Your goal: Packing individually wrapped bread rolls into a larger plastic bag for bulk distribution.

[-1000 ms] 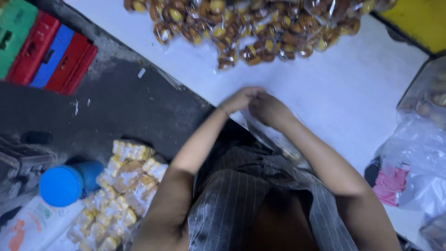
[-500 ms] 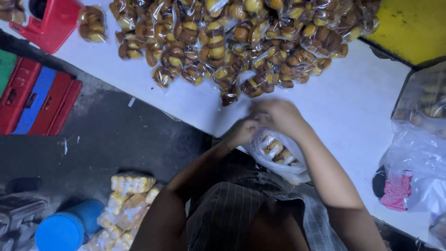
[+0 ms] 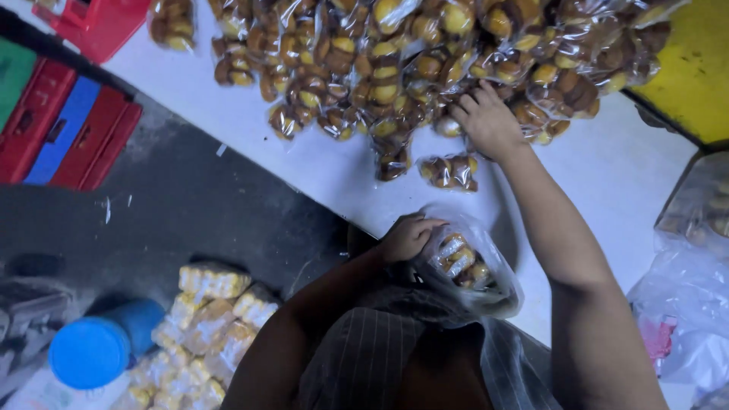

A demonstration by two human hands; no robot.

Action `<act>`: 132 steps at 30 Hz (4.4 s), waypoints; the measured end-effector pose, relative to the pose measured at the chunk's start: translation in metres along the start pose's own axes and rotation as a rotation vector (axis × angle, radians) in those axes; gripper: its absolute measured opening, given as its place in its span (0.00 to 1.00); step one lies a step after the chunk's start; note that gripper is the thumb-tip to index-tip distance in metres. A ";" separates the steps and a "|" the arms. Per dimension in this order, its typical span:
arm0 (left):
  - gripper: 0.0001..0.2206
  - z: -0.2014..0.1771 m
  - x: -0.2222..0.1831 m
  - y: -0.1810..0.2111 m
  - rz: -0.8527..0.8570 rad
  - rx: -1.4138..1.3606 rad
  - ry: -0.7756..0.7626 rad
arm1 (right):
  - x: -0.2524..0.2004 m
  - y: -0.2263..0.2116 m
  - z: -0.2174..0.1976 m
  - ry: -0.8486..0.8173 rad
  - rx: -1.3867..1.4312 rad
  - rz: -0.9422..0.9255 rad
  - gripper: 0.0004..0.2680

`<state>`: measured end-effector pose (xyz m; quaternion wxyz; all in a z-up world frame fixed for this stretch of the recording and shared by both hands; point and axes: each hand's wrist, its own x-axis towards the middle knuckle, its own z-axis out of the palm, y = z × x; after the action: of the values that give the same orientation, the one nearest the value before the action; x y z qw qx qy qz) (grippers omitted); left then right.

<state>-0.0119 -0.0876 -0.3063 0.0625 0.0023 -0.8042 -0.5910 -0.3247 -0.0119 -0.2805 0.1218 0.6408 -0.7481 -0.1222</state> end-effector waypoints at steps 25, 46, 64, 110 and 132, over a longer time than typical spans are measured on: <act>0.14 -0.006 0.027 0.153 -0.021 -0.377 0.061 | -0.200 -0.093 -0.188 0.317 1.896 0.753 0.24; 0.22 -0.113 -0.016 0.281 -0.088 -0.050 0.168 | -0.135 -0.186 -0.231 0.437 1.119 -0.196 0.08; 0.24 -0.241 -0.076 0.256 -0.135 -0.279 0.322 | 0.059 -0.067 -0.111 0.158 -0.032 -0.180 0.12; 0.36 -0.041 0.030 0.262 0.173 0.694 0.073 | -0.062 0.075 -0.010 0.672 0.247 0.703 0.20; 0.23 0.055 0.078 0.271 0.299 -0.163 -0.390 | -0.302 -0.121 -0.227 0.571 0.365 0.202 0.09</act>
<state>-0.0762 0.0402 -0.0566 -0.0072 -0.2358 -0.7423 -0.6272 -0.0898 0.2628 -0.1156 0.2209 0.5832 -0.7528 0.2105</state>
